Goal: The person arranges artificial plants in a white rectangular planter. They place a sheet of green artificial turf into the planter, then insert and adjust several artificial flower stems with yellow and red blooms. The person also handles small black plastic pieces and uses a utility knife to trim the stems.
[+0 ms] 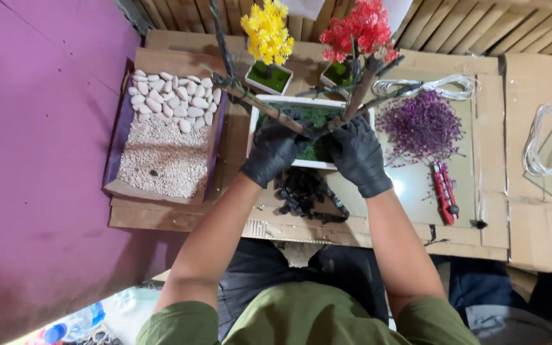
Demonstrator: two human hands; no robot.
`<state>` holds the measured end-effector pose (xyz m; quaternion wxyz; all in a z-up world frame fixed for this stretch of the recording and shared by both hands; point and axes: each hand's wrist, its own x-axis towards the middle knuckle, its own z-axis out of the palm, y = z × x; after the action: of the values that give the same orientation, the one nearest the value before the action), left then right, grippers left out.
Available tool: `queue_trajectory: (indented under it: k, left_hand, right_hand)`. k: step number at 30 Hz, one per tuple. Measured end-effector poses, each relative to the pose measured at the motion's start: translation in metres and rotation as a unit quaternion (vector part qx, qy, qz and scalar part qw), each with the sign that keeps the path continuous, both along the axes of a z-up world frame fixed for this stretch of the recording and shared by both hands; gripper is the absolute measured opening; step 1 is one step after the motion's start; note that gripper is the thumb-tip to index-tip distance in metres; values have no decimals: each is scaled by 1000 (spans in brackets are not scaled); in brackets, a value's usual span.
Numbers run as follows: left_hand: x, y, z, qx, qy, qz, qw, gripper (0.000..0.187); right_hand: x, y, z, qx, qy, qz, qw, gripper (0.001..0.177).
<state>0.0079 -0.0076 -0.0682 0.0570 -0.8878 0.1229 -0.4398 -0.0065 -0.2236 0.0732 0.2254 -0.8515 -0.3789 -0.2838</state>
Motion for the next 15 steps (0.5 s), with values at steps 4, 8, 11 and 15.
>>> queue_trajectory:
  k: [4,8,11,15]
  left_hand:
    - [-4,0,24,-119,77,-102,985,42]
    - [-11,4,59,-97,96,-74,988,39]
    - [-26,16,100,-206,267,-153,929,24]
    - [-60,17,125,-323,417,-76,846,31]
  right_hand:
    - [2,-1,-6,-8,12,-19,1000,17]
    - [12,-18,-42,106,89,-39,990,23]
    - [-9,-25,-28,241,85,-25,966,29]
    - [-64,-38,-21,344,66,-59,935,19]
